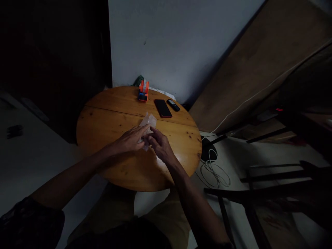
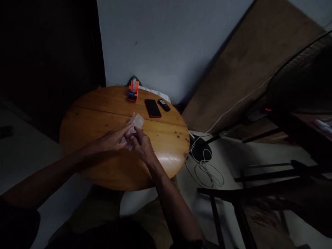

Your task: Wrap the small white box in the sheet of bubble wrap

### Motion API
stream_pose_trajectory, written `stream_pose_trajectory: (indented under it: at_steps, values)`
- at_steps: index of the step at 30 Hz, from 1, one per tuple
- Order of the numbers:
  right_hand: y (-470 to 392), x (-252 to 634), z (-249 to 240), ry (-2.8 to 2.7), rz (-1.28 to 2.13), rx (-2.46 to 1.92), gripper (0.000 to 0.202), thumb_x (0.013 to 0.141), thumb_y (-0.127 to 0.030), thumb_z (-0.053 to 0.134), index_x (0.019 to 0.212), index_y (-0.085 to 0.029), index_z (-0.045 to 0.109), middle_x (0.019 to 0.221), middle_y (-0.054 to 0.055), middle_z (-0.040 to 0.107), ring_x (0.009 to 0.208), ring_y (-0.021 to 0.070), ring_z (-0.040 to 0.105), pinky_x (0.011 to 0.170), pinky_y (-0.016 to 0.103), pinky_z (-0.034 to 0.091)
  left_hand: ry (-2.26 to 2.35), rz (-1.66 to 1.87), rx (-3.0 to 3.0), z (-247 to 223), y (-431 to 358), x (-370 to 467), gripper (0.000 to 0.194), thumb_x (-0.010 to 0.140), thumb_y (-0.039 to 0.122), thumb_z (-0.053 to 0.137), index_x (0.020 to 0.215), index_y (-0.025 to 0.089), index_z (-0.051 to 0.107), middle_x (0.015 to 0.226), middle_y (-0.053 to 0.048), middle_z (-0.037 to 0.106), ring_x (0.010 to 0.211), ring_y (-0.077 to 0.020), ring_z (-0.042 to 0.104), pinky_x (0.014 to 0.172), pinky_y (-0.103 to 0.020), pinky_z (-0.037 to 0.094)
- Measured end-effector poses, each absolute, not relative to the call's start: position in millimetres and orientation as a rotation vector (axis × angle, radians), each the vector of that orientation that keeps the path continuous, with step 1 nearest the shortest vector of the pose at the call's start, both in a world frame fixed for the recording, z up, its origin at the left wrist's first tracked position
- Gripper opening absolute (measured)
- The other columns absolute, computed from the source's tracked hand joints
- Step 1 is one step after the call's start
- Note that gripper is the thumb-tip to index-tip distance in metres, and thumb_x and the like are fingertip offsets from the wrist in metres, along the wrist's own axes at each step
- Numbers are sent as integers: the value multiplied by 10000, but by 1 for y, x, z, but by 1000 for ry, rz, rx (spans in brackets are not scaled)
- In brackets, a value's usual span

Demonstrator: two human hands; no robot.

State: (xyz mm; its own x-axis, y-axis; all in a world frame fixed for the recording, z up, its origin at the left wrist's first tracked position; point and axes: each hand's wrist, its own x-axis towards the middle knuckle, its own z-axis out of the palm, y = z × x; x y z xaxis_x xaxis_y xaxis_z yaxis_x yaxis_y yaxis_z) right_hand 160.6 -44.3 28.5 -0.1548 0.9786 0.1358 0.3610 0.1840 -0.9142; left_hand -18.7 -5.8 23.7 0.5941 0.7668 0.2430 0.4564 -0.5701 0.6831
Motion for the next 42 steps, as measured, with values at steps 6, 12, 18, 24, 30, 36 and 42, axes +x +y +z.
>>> stream_pose_trajectory:
  at_steps: [6, 12, 18, 24, 30, 36, 42]
  values:
    - [-48, 167, 23, -1932, 887, -1303, 744, 827, -172, 580, 1530, -180, 337, 1202, 101, 694, 730, 129, 642, 686, 277, 518, 912, 892, 1743, 15, -15, -23, 809, 761, 254, 579, 1530, 155, 349, 1038, -39, 588, 732, -116, 555, 693, -261, 486]
    - [-47, 149, 38, -2217, 482, -1521, 781, 845, -203, 614, 1556, -148, 295, 1210, 130, 698, 979, 239, 686, 797, 346, 512, 1120, 910, 1792, 17, -10, -13, 643, 735, 305, 658, 1352, 151, 560, 907, 0, 537, 726, -126, 509, 665, -254, 448]
    - [-49, 182, 35, -2041, 733, -1272, 712, 866, -208, 575, 1535, -214, 332, 1177, 71, 701, 698, 125, 637, 658, 266, 506, 1201, 813, 2022, 20, -6, -11, 568, 783, 292, 625, 1334, 164, 575, 937, -29, 601, 806, -175, 549, 774, -310, 476]
    - [-17, 196, 47, -2140, 304, -1287, 639, 851, -88, 472, 1480, -195, 438, 1227, 91, 709, 1203, 228, 585, 1008, 417, 457, 1172, 702, 2208, 30, 2, -11, 742, 712, 238, 655, 1428, 135, 491, 1275, -141, 623, 1180, -316, 549, 1045, -467, 436]
    - [27, 177, 63, -2638, 116, -1329, 781, 749, 1, 505, 1510, -150, 422, 1244, 127, 703, 1334, 285, 473, 1065, 470, 343, 1103, 763, 1970, 21, 2, -3, 923, 711, 166, 620, 1557, 80, 259, 1368, -198, 595, 1255, -307, 575, 1079, -454, 450]
    - [36, 178, 71, -2669, -117, -1391, 571, 849, -90, 526, 1417, -146, 542, 1166, 155, 705, 1195, 296, 534, 1052, 446, 300, 1094, 774, 1931, 11, 0, -2, 929, 749, 193, 620, 1577, 54, 221, 1433, -223, 544, 1311, -310, 533, 1111, -449, 432]
    - [50, 174, 45, -2578, -46, -1413, 541, 872, -182, 616, 1408, -168, 544, 1347, 158, 643, 1339, 321, 455, 1085, 482, 323, 1104, 920, 2289, 11, -2, -4, 542, 745, 177, 636, 1287, 199, 651, 1383, -107, 584, 1290, -306, 500, 1117, -475, 399]
